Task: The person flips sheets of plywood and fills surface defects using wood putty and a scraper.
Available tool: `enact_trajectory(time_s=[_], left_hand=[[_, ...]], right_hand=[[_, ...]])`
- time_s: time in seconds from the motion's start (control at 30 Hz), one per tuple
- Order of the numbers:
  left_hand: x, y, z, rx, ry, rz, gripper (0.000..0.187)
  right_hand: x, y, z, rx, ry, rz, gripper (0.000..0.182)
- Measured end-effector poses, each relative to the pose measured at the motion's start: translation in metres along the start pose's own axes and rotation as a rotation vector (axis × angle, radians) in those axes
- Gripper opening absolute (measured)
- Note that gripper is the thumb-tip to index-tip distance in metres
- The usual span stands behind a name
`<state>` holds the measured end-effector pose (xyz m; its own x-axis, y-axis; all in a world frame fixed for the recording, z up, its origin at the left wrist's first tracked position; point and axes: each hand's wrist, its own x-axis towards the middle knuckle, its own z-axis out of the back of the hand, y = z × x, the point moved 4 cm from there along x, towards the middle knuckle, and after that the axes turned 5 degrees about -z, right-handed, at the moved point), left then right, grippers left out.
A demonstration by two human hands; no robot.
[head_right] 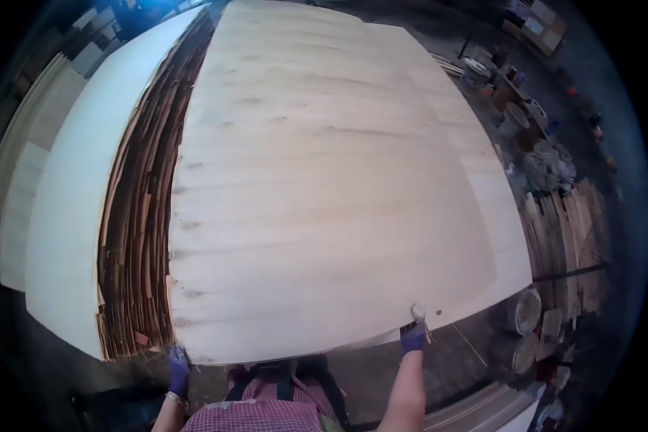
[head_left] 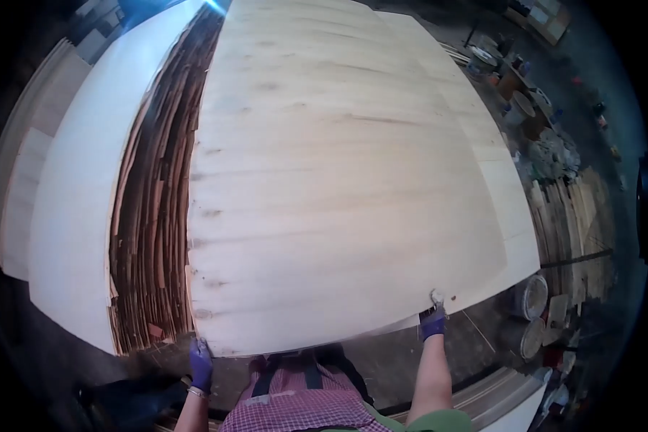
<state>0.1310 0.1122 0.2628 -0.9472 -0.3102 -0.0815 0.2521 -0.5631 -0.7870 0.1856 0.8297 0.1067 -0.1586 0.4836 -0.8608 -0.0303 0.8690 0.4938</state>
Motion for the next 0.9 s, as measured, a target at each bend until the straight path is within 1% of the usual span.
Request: enact_trajectory(time_s=[0.07,0.1,0.13,0.17,0.2,0.23,0.27,0.3,0.33,0.37,0.4,0.43,0.47,0.5,0.53,0.57,0.6,0.67,0.7,0.73,0.8,0.83,0.87,0.9], left_hand=[[-0.004,-0.045,0.017,0.132,0.053,-0.051,0.031],[-0.005,-0.072,0.024,0.171,0.074,-0.064,0.032],[-0.013,-0.090,0.030,0.179,0.048,-0.052,0.032],[-0.016,-0.107,0.030,0.136,0.003,-0.072,0.032],[-0.015,-0.114,0.034,0.088,-0.053,-0.096,0.033],[-0.017,-0.099,0.037,0.228,-0.099,-0.168,0.033],[-0.022,-0.101,0.048,0.223,-0.159,-0.148,0.033],[-0.016,-0.107,0.052,0.175,-0.112,-0.087,0.032],[-0.017,-0.109,0.055,0.120,-0.062,-0.030,0.032],[-0.010,-0.057,0.065,0.224,-0.093,-0.113,0.030],[-0.003,-0.019,0.079,0.260,-0.101,-0.097,0.029],[-0.001,-0.003,0.088,0.296,-0.096,-0.087,0.028],[-0.001,-0.005,0.103,0.325,-0.166,0.003,0.026],[0.000,-0.014,0.119,0.356,-0.225,0.087,0.024],[0.004,-0.010,0.129,0.344,-0.238,0.093,0.024],[-0.001,0.001,0.140,0.371,-0.254,0.111,0.024],[-0.002,0.014,0.146,0.394,-0.275,0.125,0.024],[0.011,0.046,0.154,0.389,-0.278,0.177,0.026],[0.010,0.064,0.149,0.403,-0.253,0.231,0.029],[0.008,0.080,0.142,0.384,-0.253,0.242,0.029],[0.017,0.116,0.125,0.301,-0.246,0.201,0.033],[0.026,0.155,0.108,0.431,-0.162,0.275,0.033],[0.026,0.157,0.098,0.409,-0.156,0.271,0.033],[0.027,0.150,0.082,0.334,-0.163,0.196,0.033]], right_hand=[[-0.031,0.020,-0.039,0.126,0.485,0.168,0.026],[-0.019,0.022,-0.029,0.180,0.471,0.024,0.039],[-0.016,0.027,-0.021,0.104,0.519,0.013,0.041],[-0.019,0.029,-0.028,0.032,0.586,0.010,0.042],[-0.028,0.030,-0.030,0.008,0.596,0.001,0.042],[-0.017,0.030,-0.024,-0.030,0.610,0.111,0.043],[-0.022,0.027,-0.021,-0.028,0.654,0.090,0.044],[-0.038,0.020,-0.027,-0.056,0.752,0.037,0.050],[-0.078,0.011,-0.040,-0.128,0.801,0.012,0.064],[-0.062,-0.005,-0.029,-0.180,0.798,0.018,0.059],[-0.019,-0.027,-0.009,-0.091,0.854,-0.008,0.058],[-0.070,-0.038,-0.018,-0.220,0.844,0.084,0.058],[-0.070,-0.060,-0.007,-0.090,0.867,-0.060,0.058],[-0.124,-0.064,-0.031,-0.193,1.209,-0.033,0.057],[-0.173,-0.069,-0.033,-0.312,0.861,-0.028,0.045],[-0.204,-0.065,-0.018,-0.425,0.490,-0.015,0.034],[-0.208,-0.074,-0.014,-0.449,0.499,-0.057,0.033],[-0.209,-0.085,-0.017,-0.461,0.603,-0.083,0.033],[-0.213,-0.083,-0.016,-0.477,0.616,-0.068,0.033],[-0.217,-0.079,-0.014,-0.496,0.622,-0.045,0.033],[-0.226,-0.066,-0.013,-0.520,0.621,0.008,0.033],[-0.234,-0.057,-0.013,-0.532,0.616,0.053,0.033],[-0.242,-0.048,-0.012,-0.539,0.613,0.109,0.033],[-0.254,-0.042,-0.008,-0.546,0.612,0.139,0.033]])
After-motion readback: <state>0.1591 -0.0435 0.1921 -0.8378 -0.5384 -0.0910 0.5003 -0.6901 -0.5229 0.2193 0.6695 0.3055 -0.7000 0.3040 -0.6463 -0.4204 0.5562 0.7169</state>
